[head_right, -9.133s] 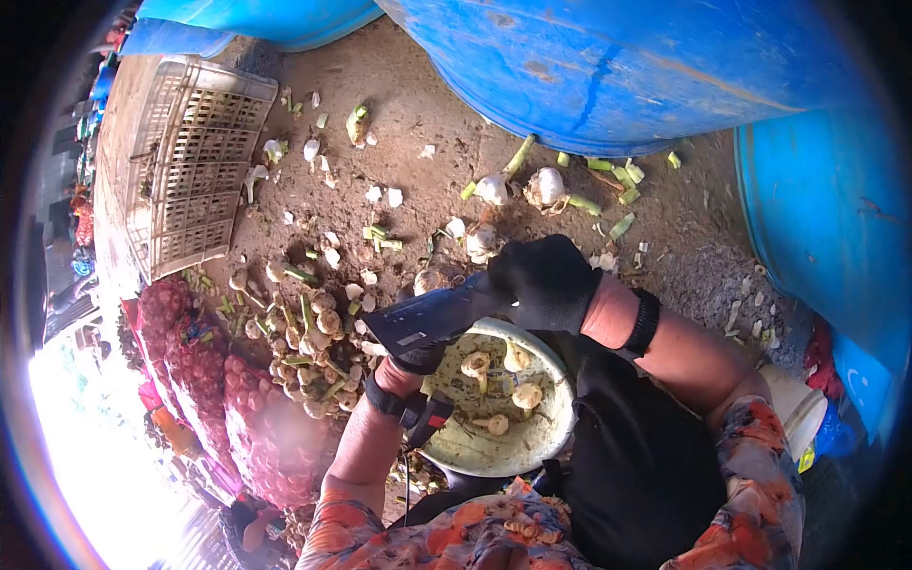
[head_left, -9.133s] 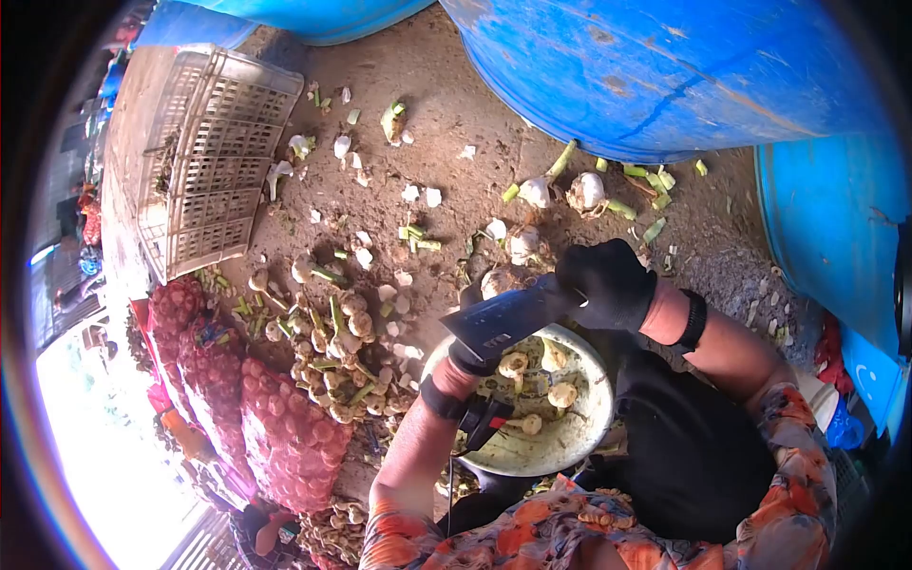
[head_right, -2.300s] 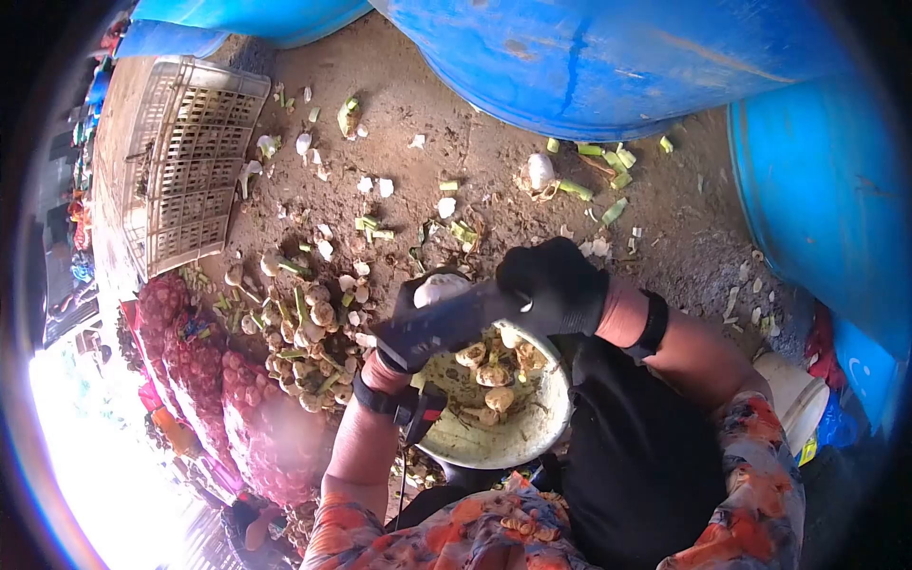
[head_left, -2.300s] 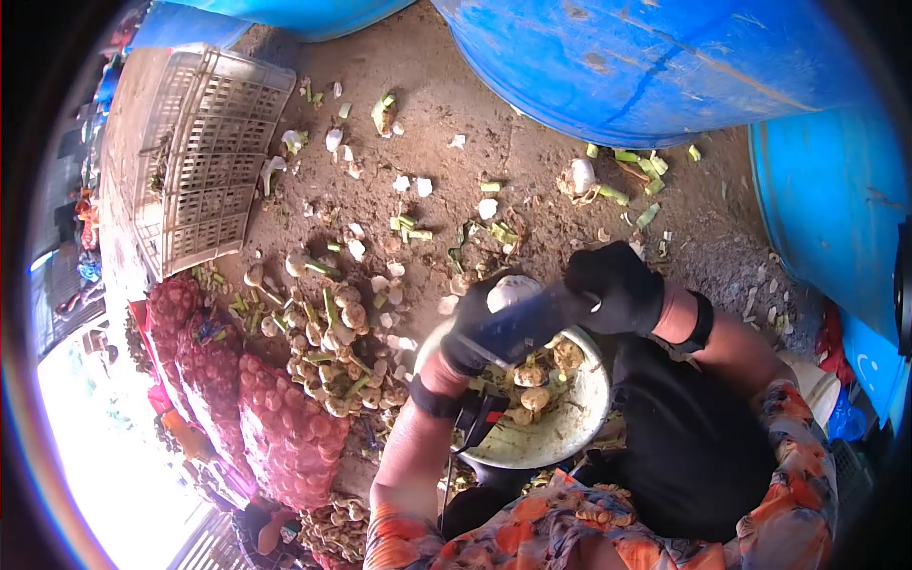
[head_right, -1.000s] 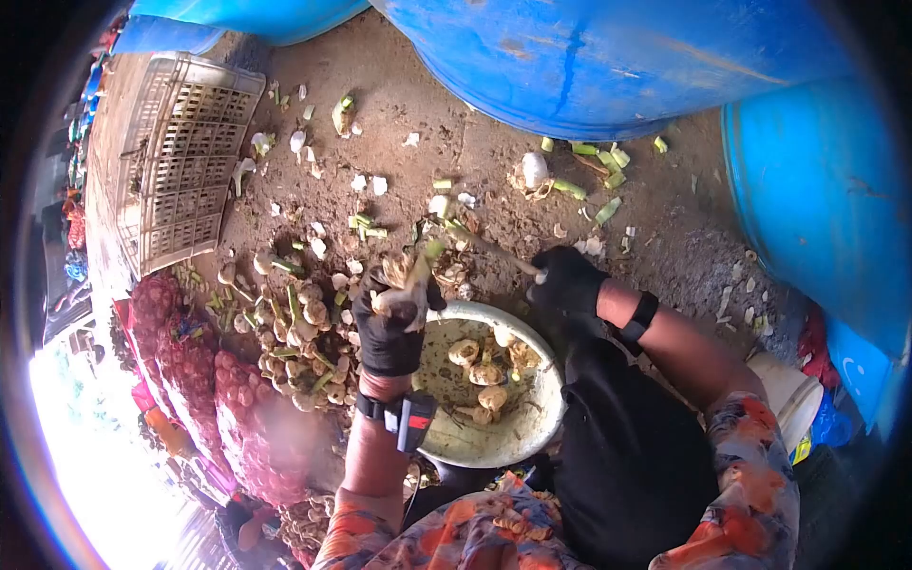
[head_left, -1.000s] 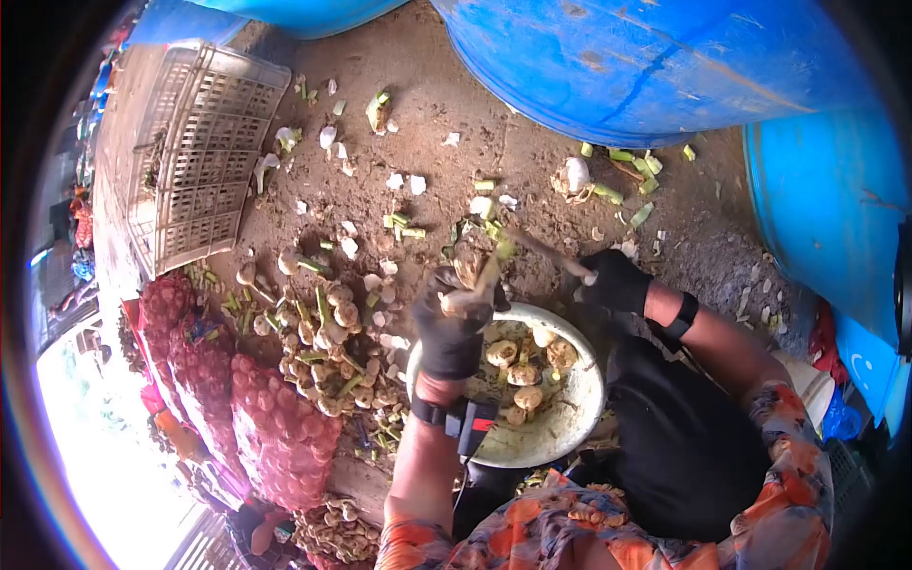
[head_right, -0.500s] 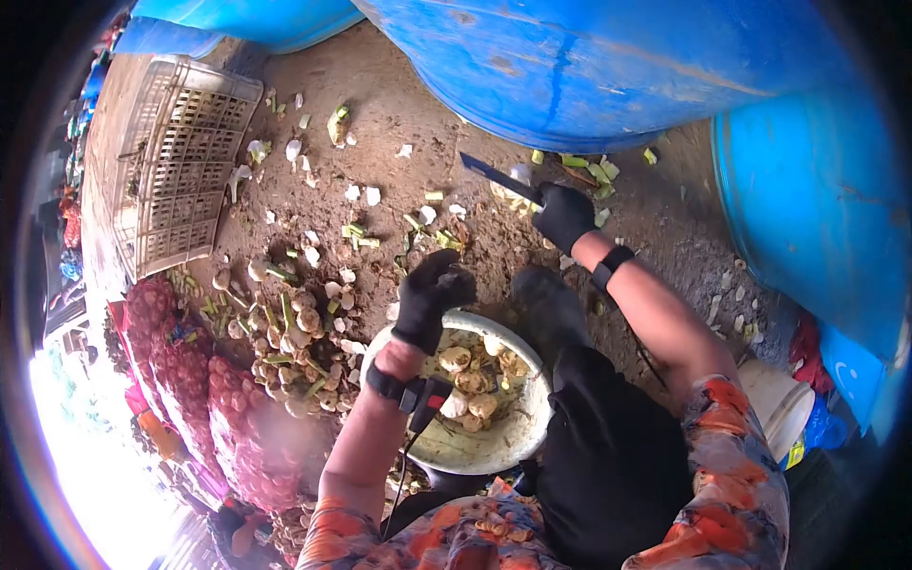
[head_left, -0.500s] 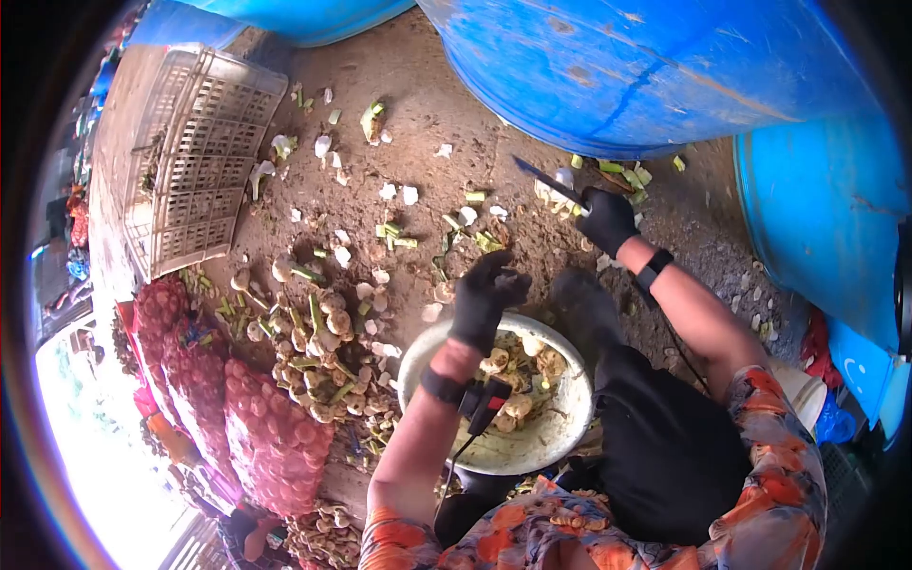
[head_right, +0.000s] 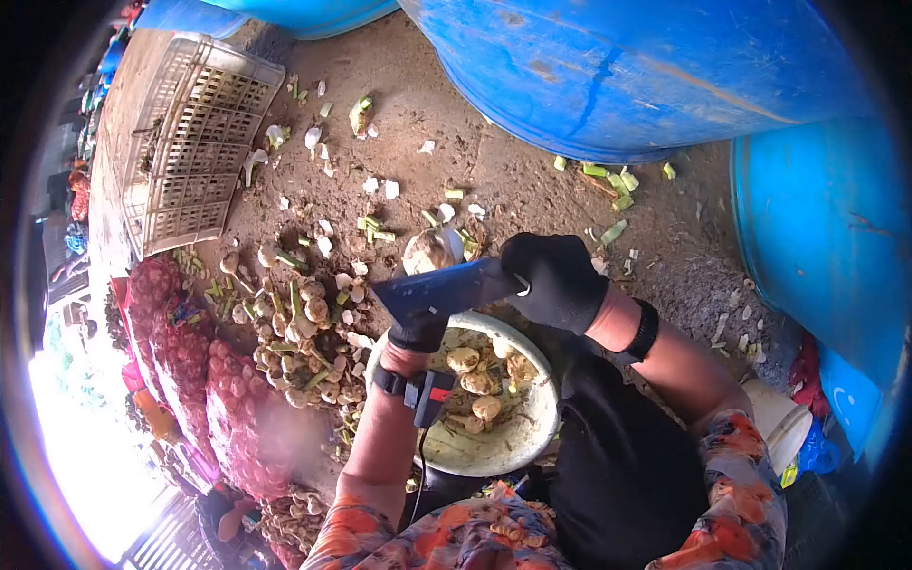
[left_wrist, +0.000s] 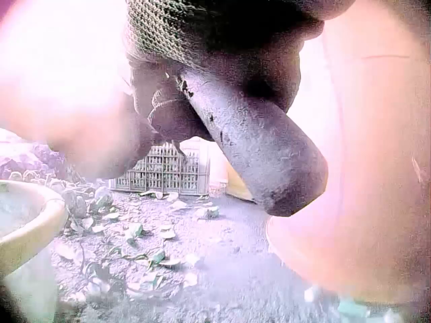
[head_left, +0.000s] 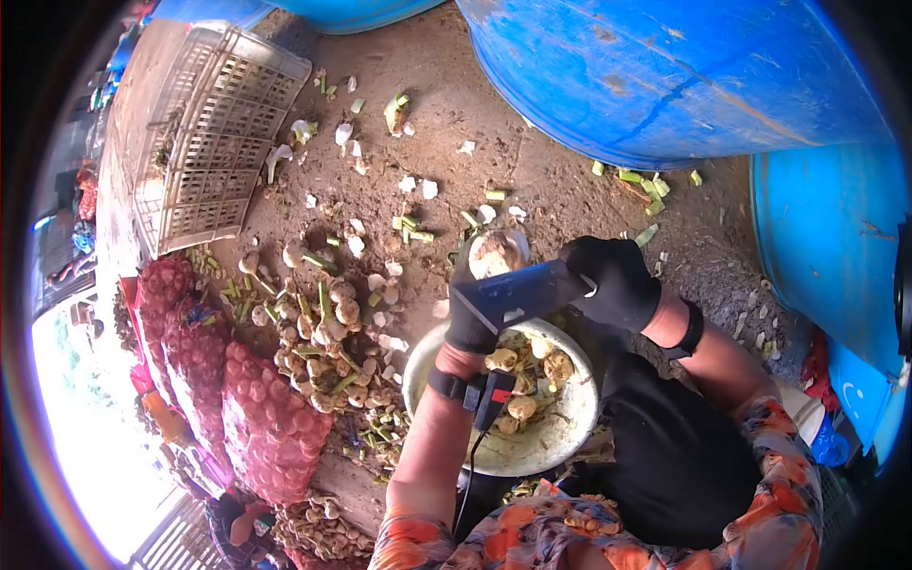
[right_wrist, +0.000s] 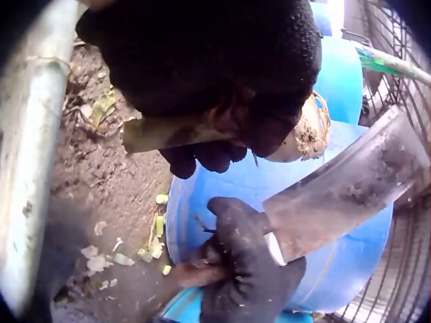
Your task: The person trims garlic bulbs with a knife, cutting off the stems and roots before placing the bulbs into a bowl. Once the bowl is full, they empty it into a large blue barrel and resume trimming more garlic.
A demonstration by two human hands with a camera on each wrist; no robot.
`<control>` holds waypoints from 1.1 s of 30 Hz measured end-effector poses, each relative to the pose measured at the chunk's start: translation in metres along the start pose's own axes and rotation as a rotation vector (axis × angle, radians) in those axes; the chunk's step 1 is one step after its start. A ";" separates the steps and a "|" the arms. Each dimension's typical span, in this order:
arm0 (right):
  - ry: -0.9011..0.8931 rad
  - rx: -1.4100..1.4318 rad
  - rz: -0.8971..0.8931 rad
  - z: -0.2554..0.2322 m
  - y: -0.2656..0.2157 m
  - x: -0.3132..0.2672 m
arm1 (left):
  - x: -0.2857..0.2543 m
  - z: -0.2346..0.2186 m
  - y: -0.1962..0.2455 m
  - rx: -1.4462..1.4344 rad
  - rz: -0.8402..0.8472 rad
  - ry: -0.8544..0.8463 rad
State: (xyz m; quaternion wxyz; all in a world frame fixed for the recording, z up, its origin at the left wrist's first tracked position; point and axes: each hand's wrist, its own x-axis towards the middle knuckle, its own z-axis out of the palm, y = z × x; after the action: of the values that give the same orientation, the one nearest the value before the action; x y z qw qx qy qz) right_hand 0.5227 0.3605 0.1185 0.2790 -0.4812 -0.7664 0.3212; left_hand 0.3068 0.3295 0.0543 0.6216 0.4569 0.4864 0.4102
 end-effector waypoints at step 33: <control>-0.377 -0.320 0.320 0.015 0.073 -0.026 | -0.031 -0.012 0.071 -0.230 -0.340 -0.461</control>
State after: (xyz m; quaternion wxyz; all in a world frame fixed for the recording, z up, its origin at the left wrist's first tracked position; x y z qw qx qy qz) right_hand 0.5627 0.3573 0.0503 -0.0018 -0.5657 -0.7600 0.3198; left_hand 0.2846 0.3192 0.1284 0.8230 0.3765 0.3523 0.2382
